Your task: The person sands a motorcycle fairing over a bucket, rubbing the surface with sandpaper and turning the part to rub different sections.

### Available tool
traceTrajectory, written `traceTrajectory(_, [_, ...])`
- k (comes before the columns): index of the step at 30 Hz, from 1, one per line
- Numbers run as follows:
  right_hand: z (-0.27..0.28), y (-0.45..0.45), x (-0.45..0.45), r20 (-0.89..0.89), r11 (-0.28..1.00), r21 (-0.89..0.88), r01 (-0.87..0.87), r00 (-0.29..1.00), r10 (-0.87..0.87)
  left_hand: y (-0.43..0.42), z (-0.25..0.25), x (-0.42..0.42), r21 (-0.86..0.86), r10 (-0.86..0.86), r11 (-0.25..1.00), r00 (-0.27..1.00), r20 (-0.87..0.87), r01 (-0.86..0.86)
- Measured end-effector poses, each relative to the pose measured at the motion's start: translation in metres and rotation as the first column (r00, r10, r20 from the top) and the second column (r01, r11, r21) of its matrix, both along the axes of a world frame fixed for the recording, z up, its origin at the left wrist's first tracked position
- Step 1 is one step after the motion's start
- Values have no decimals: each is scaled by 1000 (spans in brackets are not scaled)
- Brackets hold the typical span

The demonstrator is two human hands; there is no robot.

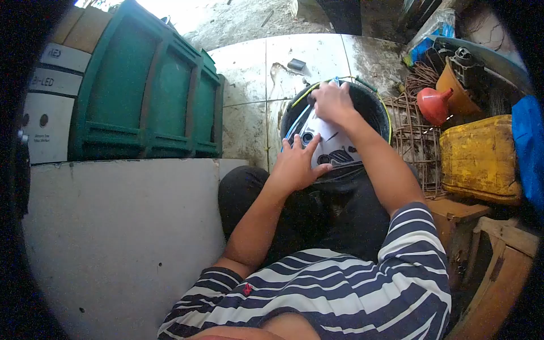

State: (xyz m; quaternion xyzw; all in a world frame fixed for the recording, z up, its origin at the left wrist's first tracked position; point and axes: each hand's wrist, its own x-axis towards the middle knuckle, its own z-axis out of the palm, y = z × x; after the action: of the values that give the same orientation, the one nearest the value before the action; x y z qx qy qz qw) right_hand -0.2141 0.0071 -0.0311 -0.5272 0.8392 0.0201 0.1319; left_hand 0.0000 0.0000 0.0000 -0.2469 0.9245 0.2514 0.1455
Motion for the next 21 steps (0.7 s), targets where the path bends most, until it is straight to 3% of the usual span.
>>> traceTrajectory(2, [-2,3,-3,12,996,-85,7,1000,-6,1,2,-1,-12,3,1000,1000,-12,-3])
traceTrajectory(6, [8,2,27,6,974,135,-181,983,182,4,2,-6,13,9,1000,1000,-4,-9])
traceTrajectory(11, [-7,6,-8,-35,994,-105,6,999,-9,3,-1,-3,11,11,1000,1000,-17,-11])
traceTrajectory(17, [6,0,29,-61,971,78,-225,971,229,0,4,-4,-2,8,1000,1000,-8,-8])
traceTrajectory(19, [3,1,11,45,995,3,-101,994,101,2,-3,-2,1,13,1000,999,-36,-13])
traceTrajectory(21, [2,3,-2,-16,996,-87,8,1000,-9,2,-2,0,11,15,1000,1000,-25,-15])
